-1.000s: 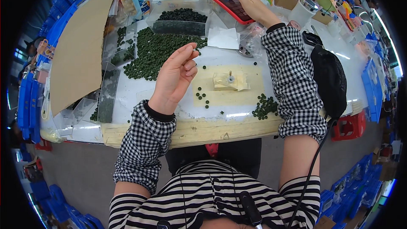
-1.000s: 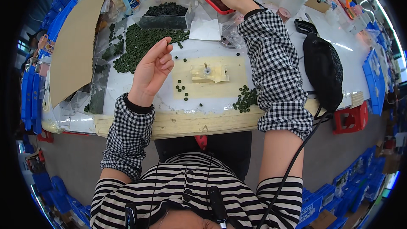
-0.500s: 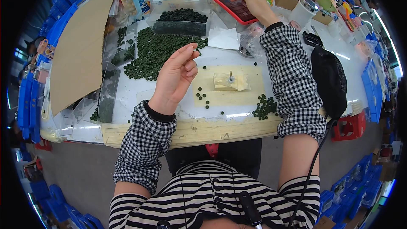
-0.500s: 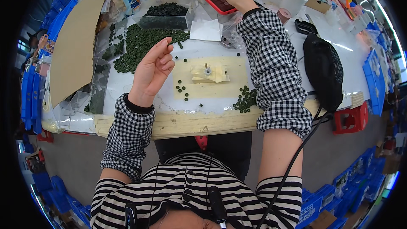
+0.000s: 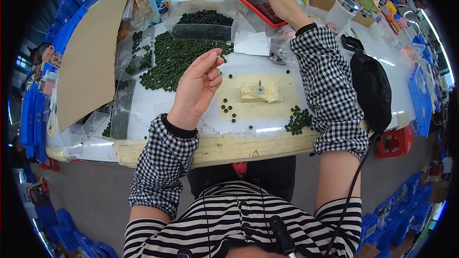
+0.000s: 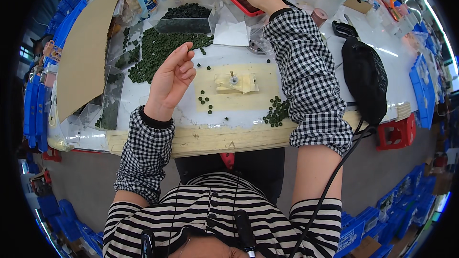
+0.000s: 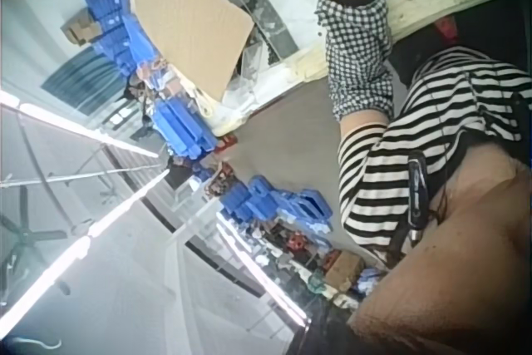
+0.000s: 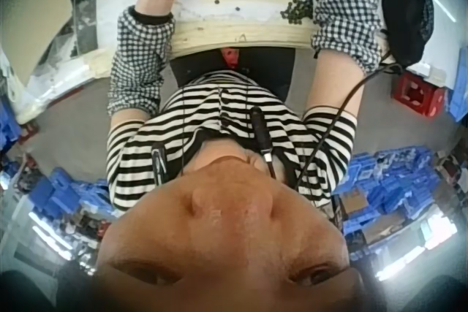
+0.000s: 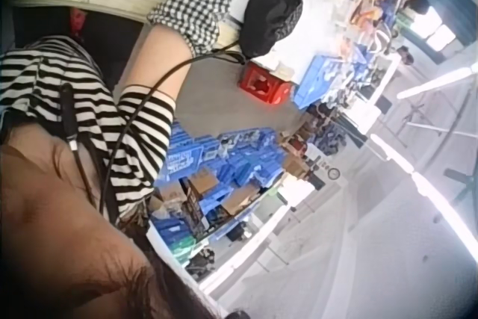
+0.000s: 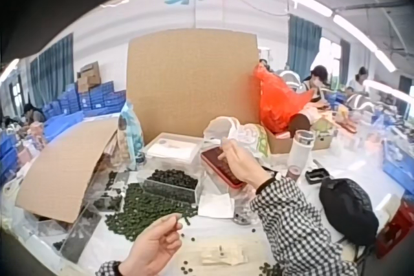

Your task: Assembling small green plastic components onto a white base at a factory workbench.

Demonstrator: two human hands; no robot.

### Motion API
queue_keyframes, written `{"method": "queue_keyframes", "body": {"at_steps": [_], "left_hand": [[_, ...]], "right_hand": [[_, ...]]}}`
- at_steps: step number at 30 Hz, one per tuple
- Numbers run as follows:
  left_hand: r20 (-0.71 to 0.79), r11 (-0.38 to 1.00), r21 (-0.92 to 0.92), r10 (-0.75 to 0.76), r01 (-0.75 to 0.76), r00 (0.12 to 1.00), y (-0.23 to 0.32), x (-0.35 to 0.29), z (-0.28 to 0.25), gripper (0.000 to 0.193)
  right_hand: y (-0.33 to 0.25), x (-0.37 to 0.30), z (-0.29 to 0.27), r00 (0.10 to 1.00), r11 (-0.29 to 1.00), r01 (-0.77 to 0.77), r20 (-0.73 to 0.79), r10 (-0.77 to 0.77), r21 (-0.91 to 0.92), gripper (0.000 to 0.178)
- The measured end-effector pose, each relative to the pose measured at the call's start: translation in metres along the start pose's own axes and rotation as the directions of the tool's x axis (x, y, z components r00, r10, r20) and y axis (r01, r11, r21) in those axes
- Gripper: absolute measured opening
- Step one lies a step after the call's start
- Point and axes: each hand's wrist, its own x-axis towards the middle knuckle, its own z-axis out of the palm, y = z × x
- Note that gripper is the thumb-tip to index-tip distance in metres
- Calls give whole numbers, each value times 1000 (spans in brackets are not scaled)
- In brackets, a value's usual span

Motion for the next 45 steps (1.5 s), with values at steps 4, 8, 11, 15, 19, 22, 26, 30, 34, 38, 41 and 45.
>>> {"method": "queue_keyframes", "body": {"at_steps": [4, 8, 11, 15, 19, 22, 26, 30, 34, 38, 41, 45], "left_hand": [[11, 1000, 3, 2, -2, 1000, 0, -1, 0, 24], [19, 1000, -2, -2, 2, 1000, 0, 0, -1, 24], [16, 1000, -3, -1, 1, 1000, 0, 0, -2, 24], [12, 1000, -6, 1, -1, 1000, 0, 0, -1, 23], [11, 1000, -9, -3, 3, 1000, 1, -1, 0, 23], [3, 1000, -7, 3, -3, 1000, 1, -1, 0, 23], [8, 1000, 1, 10, -10, 1000, 1, 0, -3, 24], [-4, 999, 29, 17, -17, 1000, 1, 0, 0, 24], [-6, 998, 60, 26, -26, 1000, -3, 2, 5, 24], [-48, 994, 101, 47, -42, 998, 1, -4, 1, 25], [3, 998, 56, 24, -24, 1000, -2, 0, 1, 25], [0, 996, 77, 37, -36, 999, -2, -2, 1, 25]], "right_hand": [[-9, -1, -3, 991, 995, -86, -98, 90, 45, 48], [3, 2, -8, 970, 973, -231, -73, 231, 10, 60], [6, -3, -5, 966, 946, -248, 17, 257, -208, 81], [-6, -5, -4, 973, 842, -126, 101, 208, -524, 100], [-4, -4, -4, 969, 829, -160, 77, 236, -535, 101], [-5, -2, -2, 965, 821, -175, 71, 253, -544, 99], [4, 1, 2, 972, 844, -169, 54, 228, -510, 98], [13, 1, 1, 974, 847, -158, 59, 217, -508, 95], [29, -6, 3, 997, 708, -72, -67, 35, -703, 87], [-53, -16, -3, 923, 912, 87, -312, -225, -401, 49], [-98, -34, -49, 938, 981, 157, -293, -185, -115, 42], [-154, -78, -75, 982, 928, -138, -70, 173, 345, 47]]}}
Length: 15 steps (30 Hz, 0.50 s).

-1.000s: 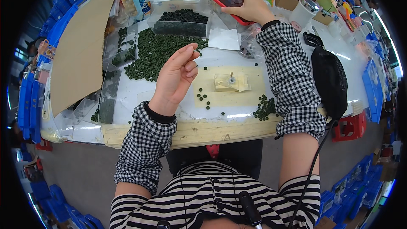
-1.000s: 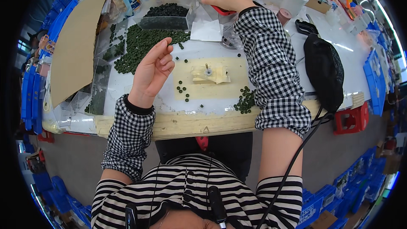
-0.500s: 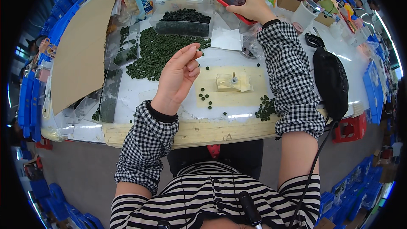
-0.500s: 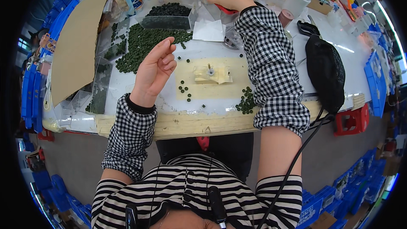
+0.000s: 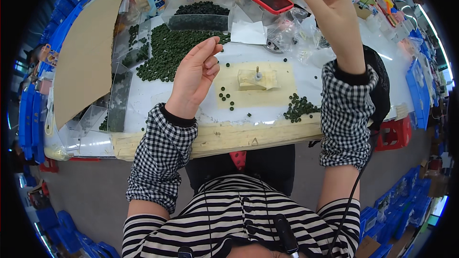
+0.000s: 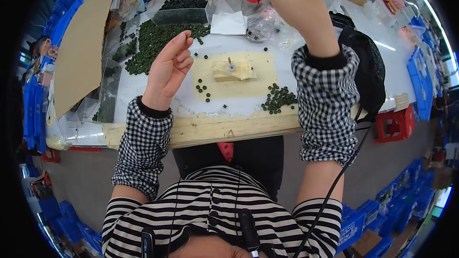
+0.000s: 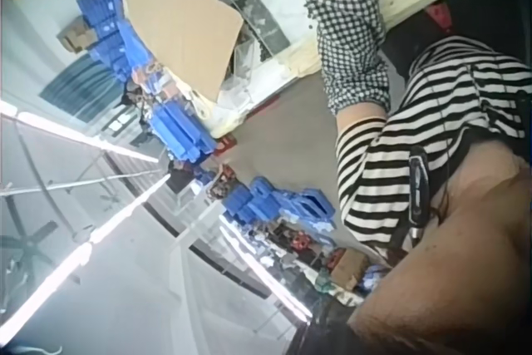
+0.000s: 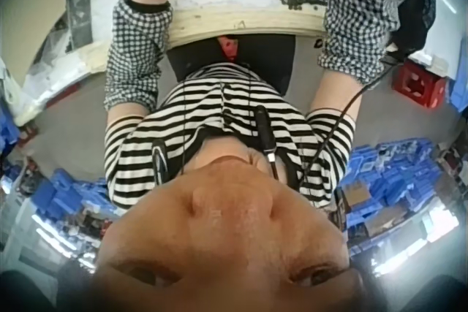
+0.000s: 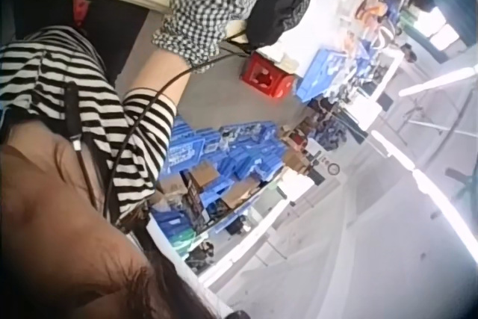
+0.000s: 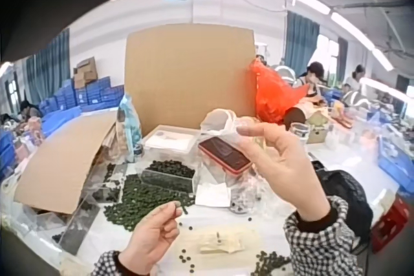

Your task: Assembling small green plastic components onto a white base at a factory workbench.

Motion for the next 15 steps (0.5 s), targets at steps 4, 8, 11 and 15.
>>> {"method": "queue_keyframes", "body": {"at_steps": [4, 8, 11, 15], "left_hand": [[12, 999, -40, -25, 25, 1000, 2, 0, 3, 26], [79, 999, -30, 11, -9, 997, 12, -9, 10, 29], [93, 999, 32, -15, 12, 996, 13, -23, 16, 27], [103, 987, 129, -108, 94, 989, 6, -50, 11, 23]], "right_hand": [[4, -51, -8, 973, 962, 227, -14, -232, -153, 22], [10, -104, 5, 1000, 999, 13, -21, -14, -39, 16], [19, -136, 21, 993, 990, -94, 55, 100, -102, 13], [31, -161, 45, 992, 961, -11, 121, 47, -278, 10]]}}
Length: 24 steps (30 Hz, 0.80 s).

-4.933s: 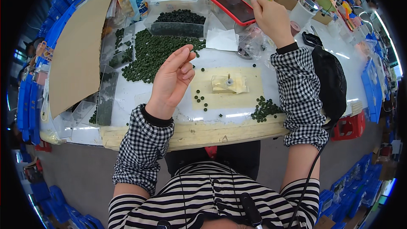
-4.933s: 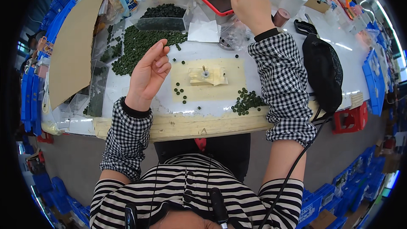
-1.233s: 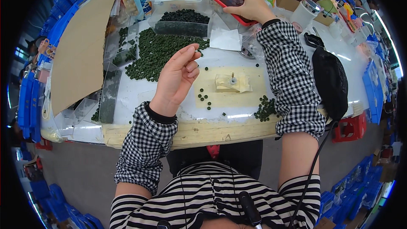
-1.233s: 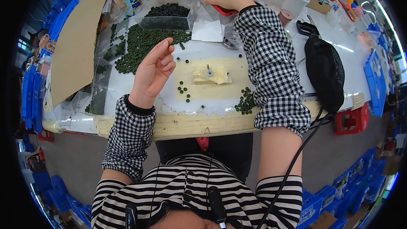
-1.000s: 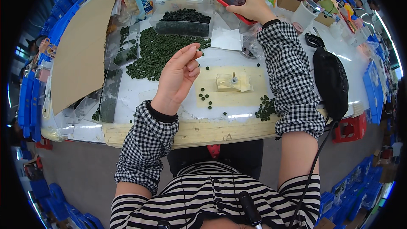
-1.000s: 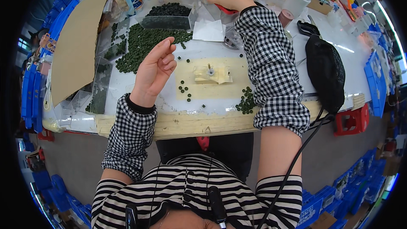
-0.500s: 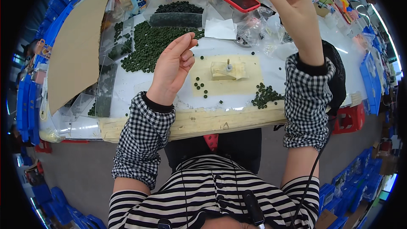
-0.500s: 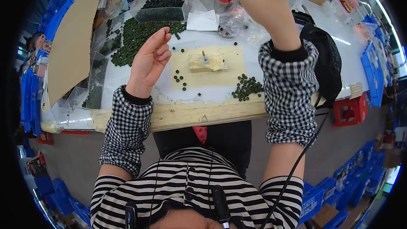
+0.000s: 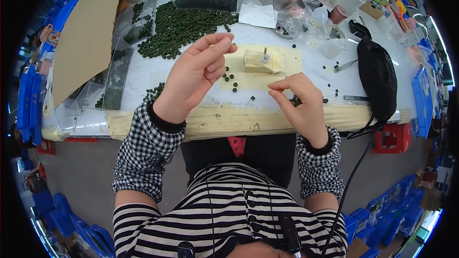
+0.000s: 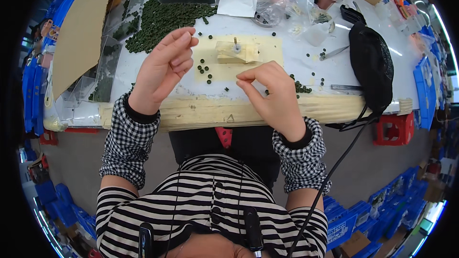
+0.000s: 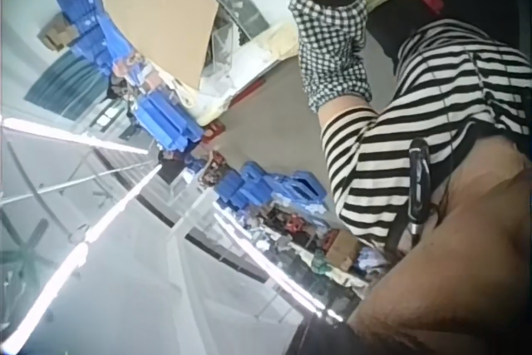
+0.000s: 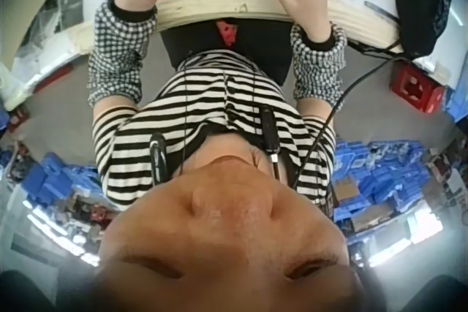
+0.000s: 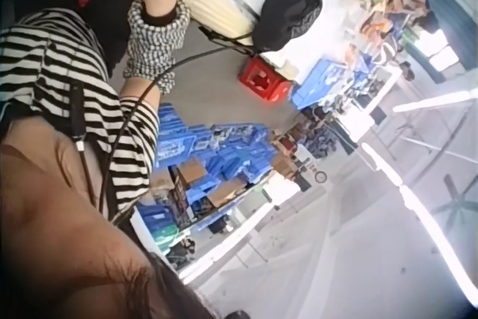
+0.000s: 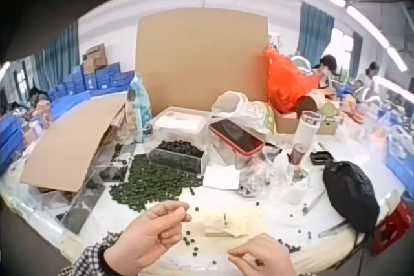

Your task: Assembling small green plastic components onto a white base at a factory workbench.

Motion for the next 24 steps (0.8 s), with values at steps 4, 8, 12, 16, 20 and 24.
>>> {"method": "queue_keyframes", "body": {"at_steps": [4, 8, 12, 16, 20, 24], "left_hand": [[-39, 991, 88, -96, 99, 995, -18, -26, -16, 21], [-172, 994, 68, -67, 80, 983, -21, -34, -28, 20], [-116, 998, 50, -38, 44, 993, -19, -36, -34, 20], [-63, 983, 158, -89, 98, 994, -18, -35, -21, 19], [79, 878, 473, -125, 73, 989, -26, -31, -7, 15], [195, 544, 835, -162, -77, 967, -35, -33, 7, 12]], "right_hand": [[7, -12, 17, 997, 987, 78, 32, -74, -138, 9], [9, -17, 17, 996, 979, 93, 31, -89, -182, 9], [14, -17, -14, 981, 956, -29, -191, -28, -291, 10], [12, -28, -34, 957, 934, -164, -281, 73, -316, 10], [10, -37, -20, 991, 932, -99, -118, 61, -349, 12], [17, -37, -8, 994, 914, -87, -99, 52, -396, 12]]}}
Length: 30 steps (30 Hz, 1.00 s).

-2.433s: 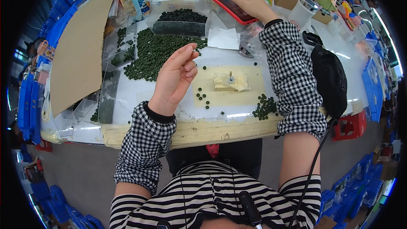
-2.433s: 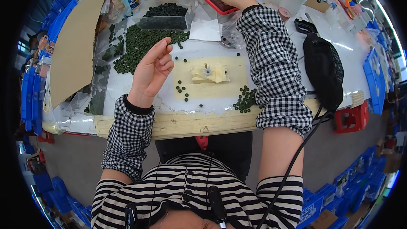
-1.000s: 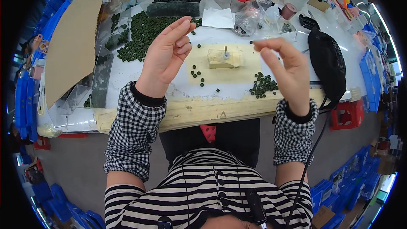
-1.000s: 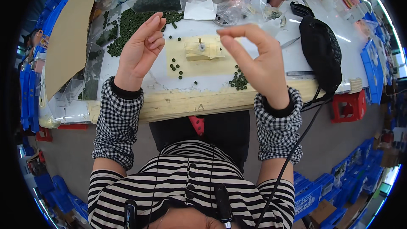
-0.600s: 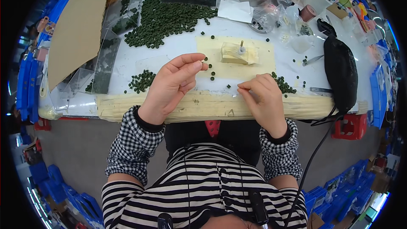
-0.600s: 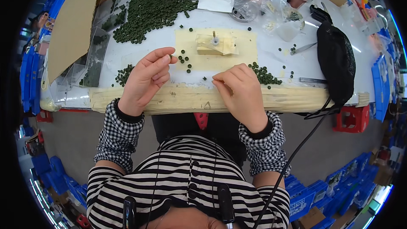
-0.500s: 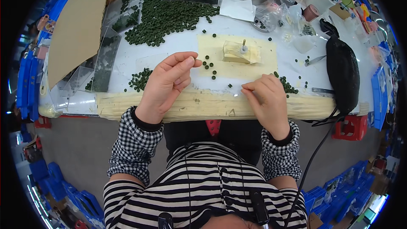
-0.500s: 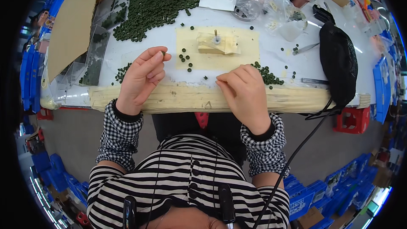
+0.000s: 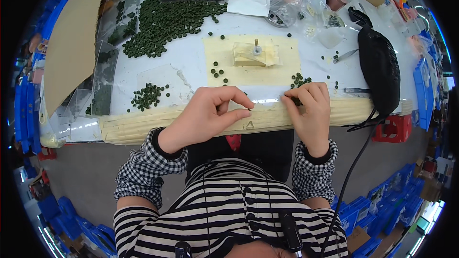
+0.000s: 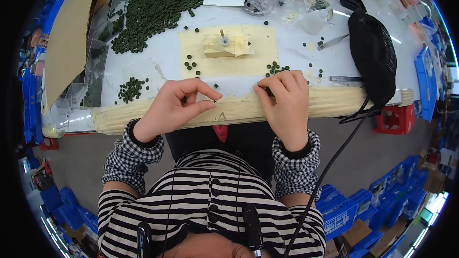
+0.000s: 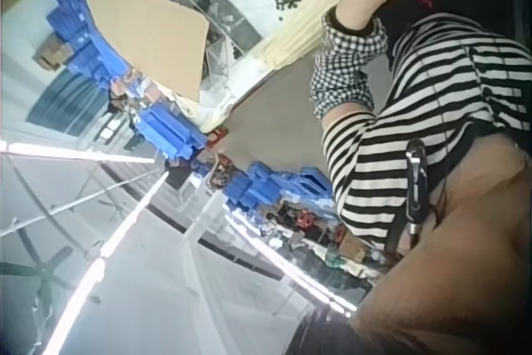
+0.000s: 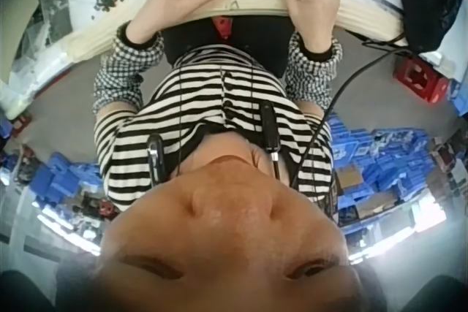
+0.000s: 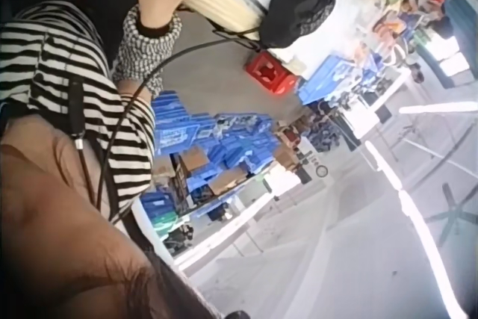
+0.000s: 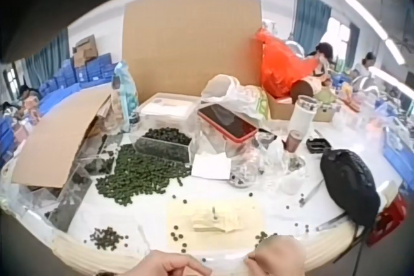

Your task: Assembling small green plastic components onto a white base at a factory workbench.

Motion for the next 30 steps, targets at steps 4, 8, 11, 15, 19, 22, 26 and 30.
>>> {"method": "queue_keyframes", "body": {"at_steps": [4, 8, 11, 15, 19, 22, 26, 30], "left_hand": [[-67, 955, 239, 197, -176, 978, -12, 6, 15, 14], [-245, 899, 377, 329, -223, 912, -22, 7, 13, 16], [-282, 930, 337, 252, -150, 926, -9, 3, 4, 14], [-180, 985, -151, -112, 85, 977, -7, 0, -4, 14], [-97, 820, -572, -59, -7, 994, -5, 9, -1, 17], [-82, 754, -656, -55, -12, 995, 0, 17, -2, 18], [-97, 758, -647, 24, -81, 995, -4, 28, -7, 18], [-150, 762, -637, 29, -119, 988, -9, 27, -6, 18]], "right_hand": [[-1, 4, 8, 999, 998, 24, -23, -25, -51, 13], [0, 4, 12, 995, 999, 9, -99, -6, 33, 13], [-5, 1, 12, 986, 983, -65, -141, 90, 171, 11], [-19, 4, 14, 985, 937, -27, -150, 85, 349, 10], [-31, 12, 14, 988, 789, -102, -33, 153, 606, 11], [-36, 19, 18, 977, 603, -166, 48, 208, 780, 15], [-36, 26, 25, 966, 499, -183, 60, 253, 847, 17], [-35, 33, 28, 979, 553, -128, 15, 204, 823, 17]]}}
